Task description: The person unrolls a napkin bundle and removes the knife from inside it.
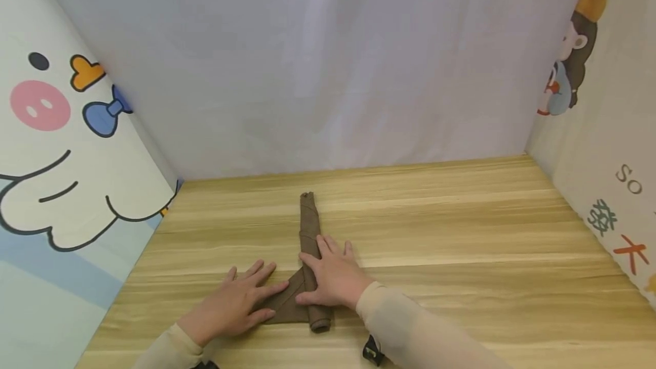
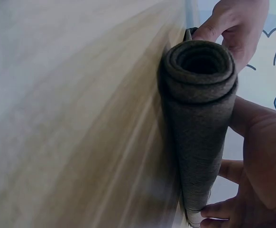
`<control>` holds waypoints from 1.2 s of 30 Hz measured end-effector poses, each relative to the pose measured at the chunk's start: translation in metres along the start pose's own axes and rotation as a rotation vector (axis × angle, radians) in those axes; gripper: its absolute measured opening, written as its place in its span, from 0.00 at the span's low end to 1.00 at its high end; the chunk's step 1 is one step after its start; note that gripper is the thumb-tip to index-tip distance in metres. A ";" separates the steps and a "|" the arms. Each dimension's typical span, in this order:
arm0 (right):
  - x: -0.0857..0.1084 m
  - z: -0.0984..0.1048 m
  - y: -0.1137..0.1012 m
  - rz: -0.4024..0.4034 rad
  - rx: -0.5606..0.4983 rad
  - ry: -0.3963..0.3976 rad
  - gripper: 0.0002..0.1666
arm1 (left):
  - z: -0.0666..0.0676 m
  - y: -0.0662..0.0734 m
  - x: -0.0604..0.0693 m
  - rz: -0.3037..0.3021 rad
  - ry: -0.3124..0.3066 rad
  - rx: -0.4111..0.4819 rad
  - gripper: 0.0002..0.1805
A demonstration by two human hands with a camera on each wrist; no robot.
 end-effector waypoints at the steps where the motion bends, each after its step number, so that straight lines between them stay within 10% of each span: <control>1: 0.001 0.000 0.000 -0.001 -0.002 0.000 0.53 | 0.000 0.000 0.000 0.002 -0.002 0.004 0.31; 36: 0.028 0.016 0.019 -0.032 0.002 0.017 0.44 | -0.001 0.000 0.000 0.006 0.037 0.024 0.32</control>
Point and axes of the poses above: each hand's wrist, its own x-axis away from the middle knuckle, its own z-axis out of the back of the hand, y = z × x, the point moved 3 cm from there along -x, towards the middle knuckle, and after that the axes turned 8 degrees about z, right-handed, at the moved point
